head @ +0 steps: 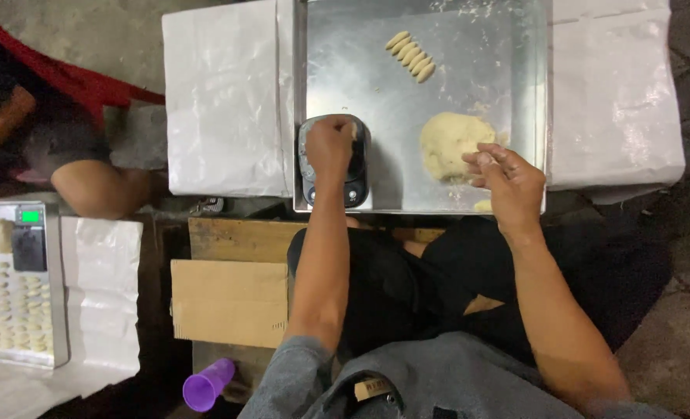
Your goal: A person sitting on the floor manually shapes small pieces of dough by rolling them between their palms and placing them on a metal tray.
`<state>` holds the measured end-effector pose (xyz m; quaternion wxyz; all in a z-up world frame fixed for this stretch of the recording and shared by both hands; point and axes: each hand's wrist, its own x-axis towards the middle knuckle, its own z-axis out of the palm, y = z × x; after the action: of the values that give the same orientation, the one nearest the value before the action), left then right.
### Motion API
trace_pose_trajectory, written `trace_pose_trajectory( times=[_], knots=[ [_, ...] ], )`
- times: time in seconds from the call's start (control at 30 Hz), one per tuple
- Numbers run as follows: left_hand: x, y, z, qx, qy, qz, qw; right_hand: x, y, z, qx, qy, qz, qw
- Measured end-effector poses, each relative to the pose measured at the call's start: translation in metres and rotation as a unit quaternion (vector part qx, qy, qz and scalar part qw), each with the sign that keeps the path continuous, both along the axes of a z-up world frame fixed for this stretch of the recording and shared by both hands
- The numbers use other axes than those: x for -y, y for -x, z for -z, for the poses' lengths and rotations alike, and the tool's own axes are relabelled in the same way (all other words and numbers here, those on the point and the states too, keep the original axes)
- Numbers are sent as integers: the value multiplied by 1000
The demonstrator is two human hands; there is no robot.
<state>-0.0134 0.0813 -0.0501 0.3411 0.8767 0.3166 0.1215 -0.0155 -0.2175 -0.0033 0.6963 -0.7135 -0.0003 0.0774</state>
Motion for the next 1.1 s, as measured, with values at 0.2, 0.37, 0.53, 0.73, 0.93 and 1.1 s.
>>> trace_pose_trajectory(
  times=[0.2, 0.37, 0.53, 0.73, 0.93, 1.1],
  knots=[
    [-8, 9, 32, 25, -33, -37, 998, 6, 4, -7, -22, 14, -11, 1000],
    [-8, 12, 52, 32, -74, -6, 997, 3, 1, 1, -26, 30, -43, 998],
    [56, 4, -21, 48, 148, 158, 975, -17, -9, 4, -13, 47, -76, 996],
    [92, -17, -18, 68, 251, 290, 921, -23, -25, 16, -28, 69, -36, 997],
    [100, -9, -21, 54, 312, 277, 907, -15, -23, 18, -88, 42, -17, 995],
    [115, -3, -26, 77, 453, 246, 853, -4, -31, 38, -178, -95, 50, 978]
  ],
)
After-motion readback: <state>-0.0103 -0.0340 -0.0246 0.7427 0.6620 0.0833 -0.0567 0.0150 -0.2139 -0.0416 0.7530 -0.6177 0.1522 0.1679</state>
